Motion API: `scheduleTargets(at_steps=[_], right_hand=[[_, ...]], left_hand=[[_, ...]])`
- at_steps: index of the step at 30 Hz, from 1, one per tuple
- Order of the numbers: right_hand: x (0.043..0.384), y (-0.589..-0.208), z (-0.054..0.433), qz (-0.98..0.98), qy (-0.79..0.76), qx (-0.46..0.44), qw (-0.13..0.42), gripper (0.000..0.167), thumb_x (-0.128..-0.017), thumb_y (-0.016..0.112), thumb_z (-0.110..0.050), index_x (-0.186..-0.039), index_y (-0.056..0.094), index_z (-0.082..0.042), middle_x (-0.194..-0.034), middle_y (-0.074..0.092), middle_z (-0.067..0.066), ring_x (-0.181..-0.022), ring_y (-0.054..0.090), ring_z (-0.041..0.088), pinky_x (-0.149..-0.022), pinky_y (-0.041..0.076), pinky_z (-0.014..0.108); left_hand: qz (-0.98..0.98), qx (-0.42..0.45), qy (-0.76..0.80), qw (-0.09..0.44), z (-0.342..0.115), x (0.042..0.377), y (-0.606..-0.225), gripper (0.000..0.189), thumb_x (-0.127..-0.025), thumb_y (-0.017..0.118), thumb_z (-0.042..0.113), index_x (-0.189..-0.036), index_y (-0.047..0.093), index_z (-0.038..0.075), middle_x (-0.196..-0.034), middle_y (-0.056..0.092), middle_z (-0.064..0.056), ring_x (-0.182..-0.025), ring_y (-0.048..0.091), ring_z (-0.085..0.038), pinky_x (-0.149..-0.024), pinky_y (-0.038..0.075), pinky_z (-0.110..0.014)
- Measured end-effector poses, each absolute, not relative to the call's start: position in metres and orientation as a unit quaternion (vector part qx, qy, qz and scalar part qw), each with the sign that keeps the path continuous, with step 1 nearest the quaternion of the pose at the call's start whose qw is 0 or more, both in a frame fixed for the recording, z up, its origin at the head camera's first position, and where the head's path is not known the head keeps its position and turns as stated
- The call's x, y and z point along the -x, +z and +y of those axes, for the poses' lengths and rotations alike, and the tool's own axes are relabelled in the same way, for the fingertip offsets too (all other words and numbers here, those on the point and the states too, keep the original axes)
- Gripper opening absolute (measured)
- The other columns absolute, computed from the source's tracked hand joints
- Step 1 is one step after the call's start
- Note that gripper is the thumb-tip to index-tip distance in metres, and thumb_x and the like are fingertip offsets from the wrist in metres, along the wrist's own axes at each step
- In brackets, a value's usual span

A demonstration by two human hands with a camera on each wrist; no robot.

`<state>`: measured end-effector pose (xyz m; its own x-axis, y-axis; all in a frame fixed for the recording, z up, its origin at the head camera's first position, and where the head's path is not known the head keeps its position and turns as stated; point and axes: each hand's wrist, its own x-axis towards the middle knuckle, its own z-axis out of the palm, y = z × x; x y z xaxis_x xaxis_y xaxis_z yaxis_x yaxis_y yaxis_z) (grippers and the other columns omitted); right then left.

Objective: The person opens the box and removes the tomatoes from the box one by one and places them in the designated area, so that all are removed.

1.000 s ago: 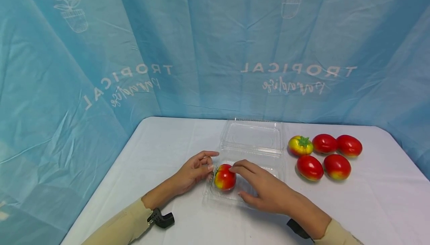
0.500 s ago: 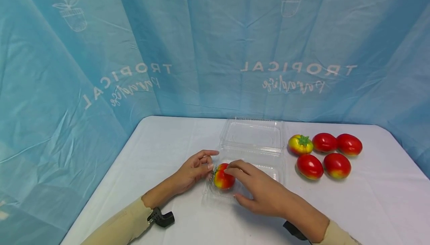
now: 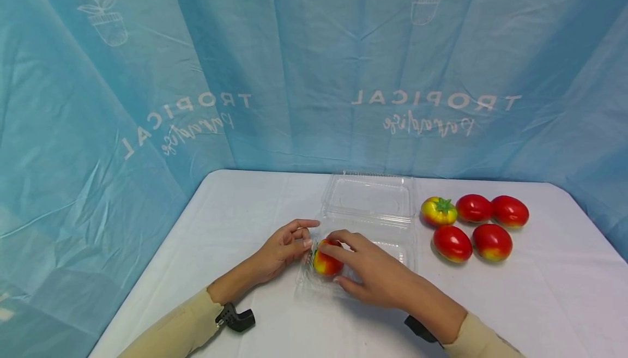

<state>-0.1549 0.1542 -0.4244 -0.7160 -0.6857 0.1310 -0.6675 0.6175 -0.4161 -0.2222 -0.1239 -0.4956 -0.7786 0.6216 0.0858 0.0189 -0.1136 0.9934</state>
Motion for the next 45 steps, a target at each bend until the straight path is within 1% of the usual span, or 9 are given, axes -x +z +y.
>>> scheduleTargets(at_steps=[4, 7, 18, 28, 34, 45], right_hand=[[0.158, -0.426, 0.152, 0.897, -0.218, 0.385, 0.016, 0.075, -0.092, 0.085, -0.029, -0.158, 0.05, -0.033, -0.16, 0.046, 0.0, -0.142, 0.052, 0.022, -0.109, 0.054, 0.043], [0.161, -0.427, 0.15, 0.896, -0.213, 0.389, 0.01, 0.074, -0.092, 0.085, -0.03, -0.157, 0.051, -0.032, -0.159, 0.046, 0.0, -0.142, 0.051, 0.021, -0.11, 0.052, 0.043], [0.165, -0.428, 0.144, 0.894, -0.228, 0.386, 0.01, 0.072, -0.087, 0.09, -0.027, -0.151, 0.056, -0.027, -0.154, 0.049, -0.006, -0.139, 0.054, 0.015, -0.109, 0.053, 0.037], [0.166, -0.431, 0.144, 0.89, -0.245, 0.384, 0.008, 0.069, -0.085, 0.091, -0.017, -0.145, 0.059, -0.025, -0.15, 0.052, -0.008, -0.137, 0.055, 0.014, -0.108, 0.053, 0.035], [0.167, -0.431, 0.145, 0.889, -0.244, 0.388, 0.003, 0.068, -0.085, 0.091, -0.016, -0.145, 0.059, -0.025, -0.15, 0.052, -0.008, -0.137, 0.056, 0.015, -0.108, 0.053, 0.035], [0.166, -0.43, 0.15, 0.889, -0.248, 0.386, 0.004, 0.065, -0.087, 0.089, -0.017, -0.144, 0.059, -0.026, -0.148, 0.052, -0.011, -0.134, 0.056, 0.012, -0.108, 0.053, 0.036]], left_hand=[[0.623, -0.257, 0.706, 0.215, -0.124, 0.222, -0.497, 0.052, -0.108, 0.057, 0.007, -0.156, 0.039, -0.002, -0.096, 0.057, -0.002, -0.078, 0.059, -0.014, -0.079, 0.056, -0.023], [0.62, -0.258, 0.709, 0.215, -0.124, 0.222, -0.497, 0.053, -0.108, 0.057, 0.007, -0.156, 0.038, -0.003, -0.096, 0.056, -0.001, -0.077, 0.059, -0.014, -0.077, 0.056, -0.023], [0.621, -0.252, 0.71, 0.213, -0.124, 0.221, -0.496, 0.052, -0.108, 0.056, 0.006, -0.156, 0.037, -0.004, -0.096, 0.055, -0.002, -0.076, 0.058, -0.014, -0.076, 0.055, -0.024], [0.615, -0.252, 0.716, 0.214, -0.123, 0.221, -0.495, 0.054, -0.108, 0.057, 0.005, -0.156, 0.036, -0.006, -0.095, 0.055, -0.003, -0.076, 0.059, -0.014, -0.075, 0.056, -0.023], [0.617, -0.251, 0.714, 0.217, -0.123, 0.222, -0.495, 0.053, -0.108, 0.057, 0.005, -0.156, 0.037, -0.005, -0.094, 0.055, 0.0, -0.076, 0.059, -0.014, -0.076, 0.056, -0.024], [0.612, -0.257, 0.716, 0.215, -0.124, 0.223, -0.496, 0.052, -0.108, 0.056, 0.003, -0.155, 0.036, -0.006, -0.094, 0.054, -0.001, -0.076, 0.059, -0.014, -0.076, 0.056, -0.024]])
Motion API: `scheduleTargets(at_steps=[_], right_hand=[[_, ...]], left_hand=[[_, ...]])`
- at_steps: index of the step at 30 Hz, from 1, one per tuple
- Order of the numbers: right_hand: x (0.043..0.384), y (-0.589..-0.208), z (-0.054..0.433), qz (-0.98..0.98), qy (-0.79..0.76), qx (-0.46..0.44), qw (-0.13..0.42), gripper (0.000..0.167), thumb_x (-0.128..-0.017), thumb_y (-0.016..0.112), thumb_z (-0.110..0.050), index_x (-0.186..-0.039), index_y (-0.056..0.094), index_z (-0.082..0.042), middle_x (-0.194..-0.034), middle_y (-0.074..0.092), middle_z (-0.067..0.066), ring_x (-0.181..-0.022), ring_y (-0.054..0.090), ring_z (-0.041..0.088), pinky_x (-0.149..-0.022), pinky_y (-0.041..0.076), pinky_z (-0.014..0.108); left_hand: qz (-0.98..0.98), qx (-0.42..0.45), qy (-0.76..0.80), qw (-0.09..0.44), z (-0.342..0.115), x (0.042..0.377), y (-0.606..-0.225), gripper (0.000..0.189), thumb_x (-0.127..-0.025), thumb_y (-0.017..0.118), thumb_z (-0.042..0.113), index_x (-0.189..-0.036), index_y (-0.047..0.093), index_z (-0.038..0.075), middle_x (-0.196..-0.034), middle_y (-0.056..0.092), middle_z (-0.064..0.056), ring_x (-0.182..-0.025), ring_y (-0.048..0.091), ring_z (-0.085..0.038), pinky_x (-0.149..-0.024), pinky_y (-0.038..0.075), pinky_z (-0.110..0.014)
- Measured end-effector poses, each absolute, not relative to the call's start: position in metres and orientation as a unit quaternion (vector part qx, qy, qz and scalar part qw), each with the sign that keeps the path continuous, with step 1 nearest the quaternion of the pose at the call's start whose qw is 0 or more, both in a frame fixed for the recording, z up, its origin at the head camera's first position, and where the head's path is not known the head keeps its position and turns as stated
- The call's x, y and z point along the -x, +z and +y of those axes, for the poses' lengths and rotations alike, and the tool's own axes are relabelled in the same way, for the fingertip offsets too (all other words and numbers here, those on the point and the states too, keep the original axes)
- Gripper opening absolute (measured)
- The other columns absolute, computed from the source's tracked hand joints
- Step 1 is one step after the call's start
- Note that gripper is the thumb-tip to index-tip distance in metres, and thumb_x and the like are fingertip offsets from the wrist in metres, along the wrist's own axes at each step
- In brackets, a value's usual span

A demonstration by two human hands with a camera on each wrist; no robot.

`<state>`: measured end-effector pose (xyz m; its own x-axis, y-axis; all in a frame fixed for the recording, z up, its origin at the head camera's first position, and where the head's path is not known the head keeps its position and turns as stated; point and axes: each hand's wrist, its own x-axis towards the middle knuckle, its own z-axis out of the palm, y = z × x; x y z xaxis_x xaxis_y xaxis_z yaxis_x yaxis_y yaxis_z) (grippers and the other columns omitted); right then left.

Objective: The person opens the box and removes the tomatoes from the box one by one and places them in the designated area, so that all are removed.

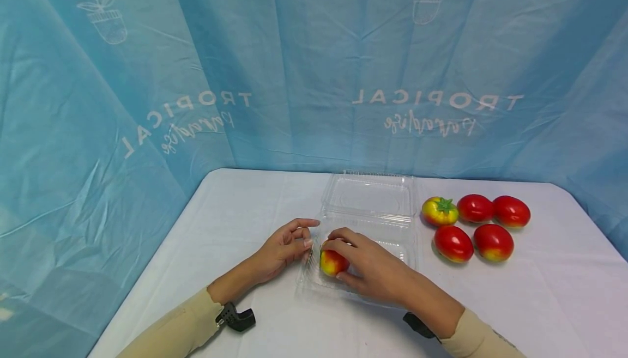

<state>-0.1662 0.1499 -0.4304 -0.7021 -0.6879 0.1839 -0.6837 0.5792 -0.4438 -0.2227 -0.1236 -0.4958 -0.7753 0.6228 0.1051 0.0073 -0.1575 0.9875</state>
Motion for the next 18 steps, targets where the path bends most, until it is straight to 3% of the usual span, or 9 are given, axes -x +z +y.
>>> scheduleTargets(at_steps=[18], right_hand=[[0.1571, -0.4253, 0.1585, 0.889, -0.251, 0.382, -0.027, 0.068, -0.086, 0.091, -0.018, -0.145, 0.058, -0.029, -0.152, 0.051, -0.009, -0.136, 0.056, 0.013, -0.106, 0.055, 0.037]], left_hand=[[0.607, -0.262, 0.723, 0.202, -0.1234, 0.2226, -0.4975, 0.055, -0.107, 0.058, 0.003, -0.157, 0.035, -0.005, -0.092, 0.055, -0.001, -0.076, 0.058, -0.015, -0.074, 0.055, -0.024]])
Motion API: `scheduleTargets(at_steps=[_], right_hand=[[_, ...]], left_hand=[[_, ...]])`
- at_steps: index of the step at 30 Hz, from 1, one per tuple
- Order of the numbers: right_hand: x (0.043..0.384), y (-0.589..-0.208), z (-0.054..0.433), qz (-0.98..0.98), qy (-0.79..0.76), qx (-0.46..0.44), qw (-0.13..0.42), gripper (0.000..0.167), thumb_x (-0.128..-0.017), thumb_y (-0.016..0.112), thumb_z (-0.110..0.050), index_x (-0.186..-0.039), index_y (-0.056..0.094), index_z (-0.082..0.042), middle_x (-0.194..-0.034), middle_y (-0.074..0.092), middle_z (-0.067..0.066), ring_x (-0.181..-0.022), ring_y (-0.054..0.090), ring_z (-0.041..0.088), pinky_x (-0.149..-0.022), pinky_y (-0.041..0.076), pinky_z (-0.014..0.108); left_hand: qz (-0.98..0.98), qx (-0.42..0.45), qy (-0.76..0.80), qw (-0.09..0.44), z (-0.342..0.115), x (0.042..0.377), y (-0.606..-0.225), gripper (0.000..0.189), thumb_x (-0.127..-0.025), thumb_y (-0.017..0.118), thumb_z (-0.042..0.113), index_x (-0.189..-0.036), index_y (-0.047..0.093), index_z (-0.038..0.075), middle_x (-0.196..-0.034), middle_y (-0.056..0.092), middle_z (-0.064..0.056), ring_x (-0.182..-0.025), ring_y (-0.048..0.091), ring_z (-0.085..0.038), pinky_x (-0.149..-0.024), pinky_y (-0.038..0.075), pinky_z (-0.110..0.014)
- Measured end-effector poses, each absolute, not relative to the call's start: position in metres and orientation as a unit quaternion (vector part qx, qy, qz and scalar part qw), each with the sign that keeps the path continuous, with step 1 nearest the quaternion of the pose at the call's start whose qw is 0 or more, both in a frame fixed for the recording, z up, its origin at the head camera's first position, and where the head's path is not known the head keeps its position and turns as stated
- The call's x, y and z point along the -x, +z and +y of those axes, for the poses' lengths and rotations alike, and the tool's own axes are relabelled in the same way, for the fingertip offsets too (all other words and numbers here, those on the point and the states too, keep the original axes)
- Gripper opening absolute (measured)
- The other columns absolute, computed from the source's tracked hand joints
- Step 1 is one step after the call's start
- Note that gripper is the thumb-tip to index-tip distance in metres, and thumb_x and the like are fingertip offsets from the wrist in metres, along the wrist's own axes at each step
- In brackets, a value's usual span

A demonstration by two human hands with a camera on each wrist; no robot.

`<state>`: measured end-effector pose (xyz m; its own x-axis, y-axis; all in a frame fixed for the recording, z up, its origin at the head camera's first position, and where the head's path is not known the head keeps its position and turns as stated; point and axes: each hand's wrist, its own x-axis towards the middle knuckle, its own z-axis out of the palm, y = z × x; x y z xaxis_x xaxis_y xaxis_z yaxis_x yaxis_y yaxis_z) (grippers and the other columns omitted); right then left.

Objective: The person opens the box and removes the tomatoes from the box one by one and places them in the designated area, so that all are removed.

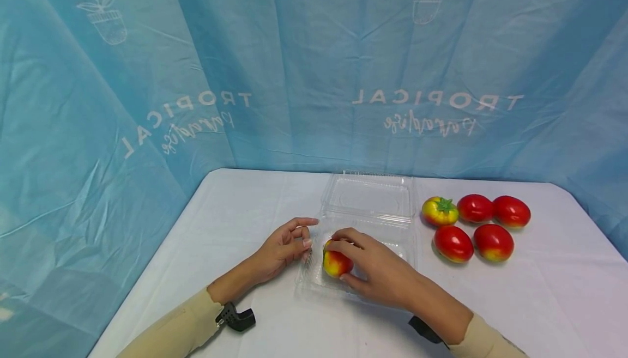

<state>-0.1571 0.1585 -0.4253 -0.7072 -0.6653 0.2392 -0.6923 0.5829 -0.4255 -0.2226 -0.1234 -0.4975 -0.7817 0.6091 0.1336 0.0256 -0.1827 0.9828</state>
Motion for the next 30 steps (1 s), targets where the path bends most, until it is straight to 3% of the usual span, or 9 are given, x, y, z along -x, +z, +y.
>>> scheduleTargets(at_steps=[10, 21, 30], right_hand=[[0.154, -0.422, 0.164, -0.887, 0.266, -0.375, 0.041, 0.076, -0.082, 0.093, -0.018, -0.146, 0.057, -0.034, -0.153, 0.05, -0.011, -0.138, 0.055, 0.015, -0.103, 0.056, 0.036], [0.148, -0.417, 0.168, -0.889, 0.274, -0.361, 0.062, 0.081, -0.075, 0.097, -0.016, -0.143, 0.057, -0.033, -0.153, 0.05, -0.011, -0.138, 0.055, 0.012, -0.102, 0.057, 0.035], [0.144, -0.415, 0.173, -0.89, 0.277, -0.354, 0.07, 0.088, -0.075, 0.097, -0.016, -0.151, 0.054, -0.032, -0.155, 0.05, -0.01, -0.138, 0.056, 0.014, -0.099, 0.058, 0.033]], left_hand=[[0.586, -0.247, 0.742, 0.212, -0.124, 0.223, -0.498, 0.057, -0.103, 0.058, -0.004, -0.156, 0.037, -0.002, -0.095, 0.056, -0.001, -0.081, 0.061, -0.012, -0.076, 0.055, -0.023], [0.591, -0.236, 0.741, 0.215, -0.124, 0.221, -0.495, 0.06, -0.102, 0.06, -0.002, -0.157, 0.035, 0.0, -0.097, 0.056, -0.001, -0.082, 0.062, -0.011, -0.077, 0.056, -0.022], [0.588, -0.224, 0.744, 0.222, -0.124, 0.221, -0.494, 0.061, -0.102, 0.061, -0.001, -0.157, 0.035, -0.001, -0.097, 0.057, -0.001, -0.083, 0.062, -0.011, -0.077, 0.056, -0.022]])
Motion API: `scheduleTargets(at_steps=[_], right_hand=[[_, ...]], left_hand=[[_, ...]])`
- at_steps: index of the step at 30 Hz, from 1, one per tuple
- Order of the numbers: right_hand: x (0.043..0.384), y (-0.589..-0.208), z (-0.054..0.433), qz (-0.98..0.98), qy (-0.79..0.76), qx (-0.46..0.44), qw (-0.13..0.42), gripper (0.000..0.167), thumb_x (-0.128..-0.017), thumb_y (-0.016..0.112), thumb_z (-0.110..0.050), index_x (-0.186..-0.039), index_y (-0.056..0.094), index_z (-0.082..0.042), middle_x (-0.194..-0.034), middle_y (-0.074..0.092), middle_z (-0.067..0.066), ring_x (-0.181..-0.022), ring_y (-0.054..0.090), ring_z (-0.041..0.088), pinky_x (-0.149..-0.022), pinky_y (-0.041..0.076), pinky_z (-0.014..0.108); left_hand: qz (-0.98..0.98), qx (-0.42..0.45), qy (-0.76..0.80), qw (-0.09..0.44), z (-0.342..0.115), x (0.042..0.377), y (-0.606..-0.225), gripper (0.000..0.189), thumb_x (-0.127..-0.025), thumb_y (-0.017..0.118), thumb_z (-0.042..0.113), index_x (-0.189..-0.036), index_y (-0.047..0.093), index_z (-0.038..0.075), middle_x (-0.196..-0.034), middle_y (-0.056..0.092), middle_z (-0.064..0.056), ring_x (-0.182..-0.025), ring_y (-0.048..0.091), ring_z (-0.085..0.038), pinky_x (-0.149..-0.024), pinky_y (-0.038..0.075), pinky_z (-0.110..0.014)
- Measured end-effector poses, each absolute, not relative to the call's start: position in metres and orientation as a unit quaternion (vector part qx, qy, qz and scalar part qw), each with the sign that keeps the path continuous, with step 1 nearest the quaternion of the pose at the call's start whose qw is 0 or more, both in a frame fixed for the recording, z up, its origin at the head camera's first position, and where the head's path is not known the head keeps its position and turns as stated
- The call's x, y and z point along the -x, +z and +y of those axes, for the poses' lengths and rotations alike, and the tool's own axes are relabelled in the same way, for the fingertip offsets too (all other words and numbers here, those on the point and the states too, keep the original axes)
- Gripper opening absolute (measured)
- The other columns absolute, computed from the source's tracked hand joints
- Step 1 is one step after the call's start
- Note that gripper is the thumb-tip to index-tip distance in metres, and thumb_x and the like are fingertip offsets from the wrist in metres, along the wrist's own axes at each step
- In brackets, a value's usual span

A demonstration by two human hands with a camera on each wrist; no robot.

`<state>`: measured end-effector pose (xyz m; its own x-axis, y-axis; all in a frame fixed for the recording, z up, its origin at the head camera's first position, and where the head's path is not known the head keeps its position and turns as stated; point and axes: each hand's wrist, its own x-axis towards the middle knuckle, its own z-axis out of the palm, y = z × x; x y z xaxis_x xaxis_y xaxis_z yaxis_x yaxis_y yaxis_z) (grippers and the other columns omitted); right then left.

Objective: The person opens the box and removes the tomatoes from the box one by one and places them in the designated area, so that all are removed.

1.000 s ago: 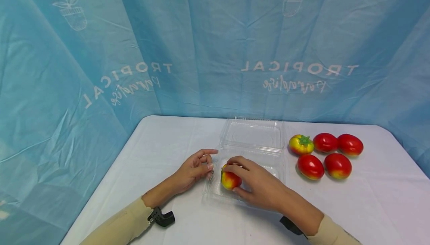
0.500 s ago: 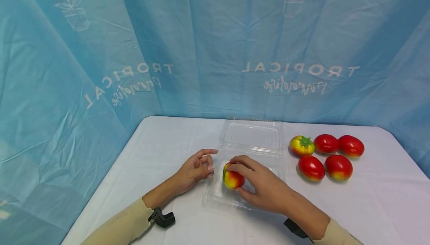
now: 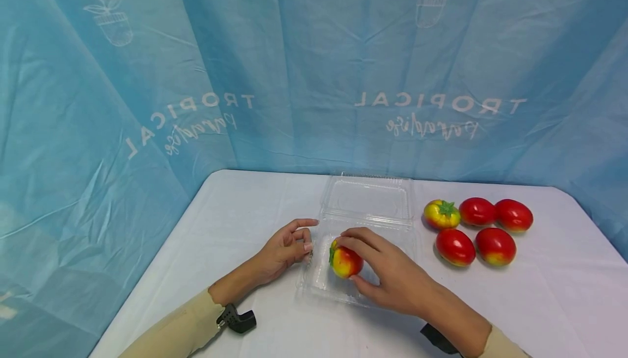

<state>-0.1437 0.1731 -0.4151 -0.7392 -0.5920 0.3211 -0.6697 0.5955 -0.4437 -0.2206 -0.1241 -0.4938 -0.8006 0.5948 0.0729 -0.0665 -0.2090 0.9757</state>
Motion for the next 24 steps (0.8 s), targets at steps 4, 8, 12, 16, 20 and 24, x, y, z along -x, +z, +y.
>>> scheduleTargets(at_steps=[4, 8, 12, 16, 20, 24], right_hand=[[0.143, -0.416, 0.176, -0.889, 0.284, -0.353, 0.069, 0.088, -0.075, 0.097, -0.014, -0.151, 0.055, -0.033, -0.155, 0.049, -0.01, -0.139, 0.055, 0.014, -0.098, 0.058, 0.032], [0.142, -0.417, 0.178, -0.889, 0.286, -0.35, 0.074, 0.089, -0.074, 0.097, -0.013, -0.15, 0.055, -0.034, -0.154, 0.048, -0.009, -0.138, 0.054, 0.014, -0.097, 0.059, 0.031], [0.139, -0.417, 0.181, -0.892, 0.284, -0.342, 0.082, 0.088, -0.074, 0.097, -0.014, -0.149, 0.056, -0.036, -0.154, 0.05, -0.005, -0.136, 0.056, 0.016, -0.095, 0.06, 0.031], [0.137, -0.415, 0.183, -0.895, 0.281, -0.337, 0.085, 0.088, -0.075, 0.097, -0.014, -0.149, 0.056, -0.037, -0.154, 0.052, -0.004, -0.136, 0.056, 0.017, -0.094, 0.06, 0.031], [0.135, -0.414, 0.186, -0.891, 0.283, -0.343, 0.093, 0.089, -0.074, 0.097, -0.012, -0.15, 0.056, -0.036, -0.153, 0.052, -0.005, -0.136, 0.055, 0.015, -0.094, 0.06, 0.03], [0.133, -0.414, 0.188, -0.888, 0.284, -0.348, 0.097, 0.09, -0.073, 0.097, -0.011, -0.149, 0.055, -0.036, -0.154, 0.051, -0.007, -0.136, 0.054, 0.014, -0.095, 0.06, 0.029]], left_hand=[[0.583, -0.229, 0.747, 0.224, -0.124, 0.22, -0.494, 0.061, -0.102, 0.06, -0.001, -0.157, 0.033, -0.003, -0.097, 0.057, -0.001, -0.084, 0.062, -0.01, -0.077, 0.056, -0.022], [0.584, -0.228, 0.746, 0.224, -0.124, 0.22, -0.494, 0.061, -0.102, 0.06, -0.002, -0.157, 0.034, -0.002, -0.098, 0.058, -0.001, -0.084, 0.062, -0.009, -0.076, 0.056, -0.022], [0.584, -0.227, 0.746, 0.225, -0.124, 0.219, -0.494, 0.06, -0.102, 0.06, -0.002, -0.157, 0.035, -0.001, -0.097, 0.058, 0.0, -0.083, 0.062, -0.009, -0.075, 0.055, -0.022], [0.585, -0.226, 0.746, 0.224, -0.124, 0.219, -0.494, 0.061, -0.102, 0.06, -0.003, -0.157, 0.035, -0.002, -0.097, 0.058, 0.0, -0.083, 0.062, -0.008, -0.075, 0.055, -0.022], [0.586, -0.228, 0.745, 0.223, -0.124, 0.22, -0.494, 0.061, -0.102, 0.059, -0.003, -0.158, 0.033, -0.003, -0.097, 0.058, 0.0, -0.083, 0.062, -0.008, -0.075, 0.055, -0.022], [0.588, -0.231, 0.744, 0.22, -0.124, 0.22, -0.494, 0.061, -0.103, 0.06, -0.002, -0.158, 0.033, -0.003, -0.097, 0.058, 0.0, -0.083, 0.062, -0.008, -0.076, 0.056, -0.022]])
